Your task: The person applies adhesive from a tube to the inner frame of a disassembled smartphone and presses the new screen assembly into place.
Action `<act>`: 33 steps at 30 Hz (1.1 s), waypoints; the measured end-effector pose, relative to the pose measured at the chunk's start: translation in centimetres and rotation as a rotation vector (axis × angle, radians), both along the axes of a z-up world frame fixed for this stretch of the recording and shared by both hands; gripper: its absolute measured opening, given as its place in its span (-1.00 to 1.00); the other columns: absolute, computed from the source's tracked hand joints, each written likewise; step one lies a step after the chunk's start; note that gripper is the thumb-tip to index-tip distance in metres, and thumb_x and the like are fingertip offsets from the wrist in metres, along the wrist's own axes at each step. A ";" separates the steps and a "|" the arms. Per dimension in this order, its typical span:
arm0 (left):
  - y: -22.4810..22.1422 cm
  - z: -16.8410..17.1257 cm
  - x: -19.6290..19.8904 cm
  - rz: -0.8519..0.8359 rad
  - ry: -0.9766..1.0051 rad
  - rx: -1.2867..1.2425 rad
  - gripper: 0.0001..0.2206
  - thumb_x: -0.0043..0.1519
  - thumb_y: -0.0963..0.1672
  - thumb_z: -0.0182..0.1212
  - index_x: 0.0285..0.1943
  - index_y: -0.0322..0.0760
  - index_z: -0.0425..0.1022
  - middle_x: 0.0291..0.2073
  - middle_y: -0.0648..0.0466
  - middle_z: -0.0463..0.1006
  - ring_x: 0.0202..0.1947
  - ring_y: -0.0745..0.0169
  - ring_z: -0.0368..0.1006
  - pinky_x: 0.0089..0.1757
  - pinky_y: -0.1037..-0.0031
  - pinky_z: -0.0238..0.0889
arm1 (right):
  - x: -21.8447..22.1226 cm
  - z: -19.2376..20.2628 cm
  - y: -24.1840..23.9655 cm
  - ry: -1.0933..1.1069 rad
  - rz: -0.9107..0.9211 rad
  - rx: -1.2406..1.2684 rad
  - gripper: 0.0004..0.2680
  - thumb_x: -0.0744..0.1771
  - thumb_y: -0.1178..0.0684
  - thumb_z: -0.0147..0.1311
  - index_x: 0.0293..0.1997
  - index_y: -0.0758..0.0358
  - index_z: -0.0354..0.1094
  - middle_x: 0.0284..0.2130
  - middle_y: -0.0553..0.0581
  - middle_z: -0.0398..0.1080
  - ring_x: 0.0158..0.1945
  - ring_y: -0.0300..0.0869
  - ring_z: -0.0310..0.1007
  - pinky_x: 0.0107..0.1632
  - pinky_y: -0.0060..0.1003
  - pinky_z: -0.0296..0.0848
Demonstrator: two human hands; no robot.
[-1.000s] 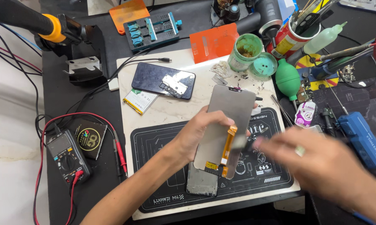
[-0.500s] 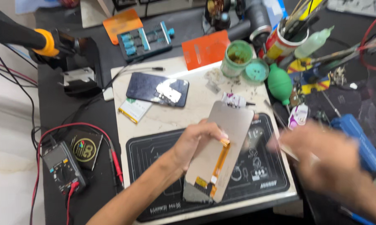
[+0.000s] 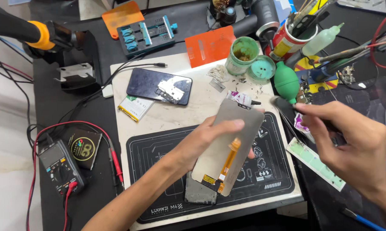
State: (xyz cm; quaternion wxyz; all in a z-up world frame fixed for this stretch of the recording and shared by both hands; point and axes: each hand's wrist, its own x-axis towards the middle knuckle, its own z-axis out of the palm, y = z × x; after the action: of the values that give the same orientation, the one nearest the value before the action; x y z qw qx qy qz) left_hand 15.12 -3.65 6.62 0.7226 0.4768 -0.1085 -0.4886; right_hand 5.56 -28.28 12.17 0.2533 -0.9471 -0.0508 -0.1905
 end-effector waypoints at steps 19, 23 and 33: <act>-0.2 -6.0 0.3 -0.238 -0.142 -0.235 -0.41 0.08 -0.20 0.38 0.31 -0.52 0.28 -0.11 -0.09 0.57 -0.09 0.12 0.56 -0.03 0.27 0.45 | 0.0 -0.7 -1.8 0.560 0.369 -0.360 -0.50 0.18 0.26 0.19 0.21 -0.26 0.47 -0.10 -0.07 0.43 -0.25 -0.24 0.54 -0.27 -0.26 0.56; 0.0 -5.2 0.5 -0.246 -0.189 -0.189 -0.36 0.05 -0.17 0.35 0.35 -0.46 0.24 -0.11 -0.06 0.59 -0.07 0.17 0.56 0.00 0.29 0.45 | -0.9 -0.9 -4.2 0.421 0.061 -0.434 -0.61 0.27 0.25 0.21 0.17 -0.21 0.50 -0.13 -0.05 0.43 -0.31 -0.27 0.53 -0.27 -0.29 0.54; -0.4 -2.5 -0.5 -0.122 0.074 -0.222 -0.23 0.25 0.21 0.06 0.59 -0.14 0.09 -0.18 -0.13 0.50 -0.20 0.06 0.54 -0.21 0.15 0.50 | -3.0 0.5 0.1 0.067 0.074 -0.139 -0.66 0.27 0.37 0.13 0.11 0.09 0.48 -0.16 0.12 0.35 -0.21 -0.24 0.51 -0.16 -0.37 0.52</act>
State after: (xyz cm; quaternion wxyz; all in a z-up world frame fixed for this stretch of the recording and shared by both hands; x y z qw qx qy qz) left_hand 14.67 -4.10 4.13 0.7432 0.3682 -0.1639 -0.5341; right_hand 2.58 -28.15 12.63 0.1955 -0.9657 -0.0904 -0.1450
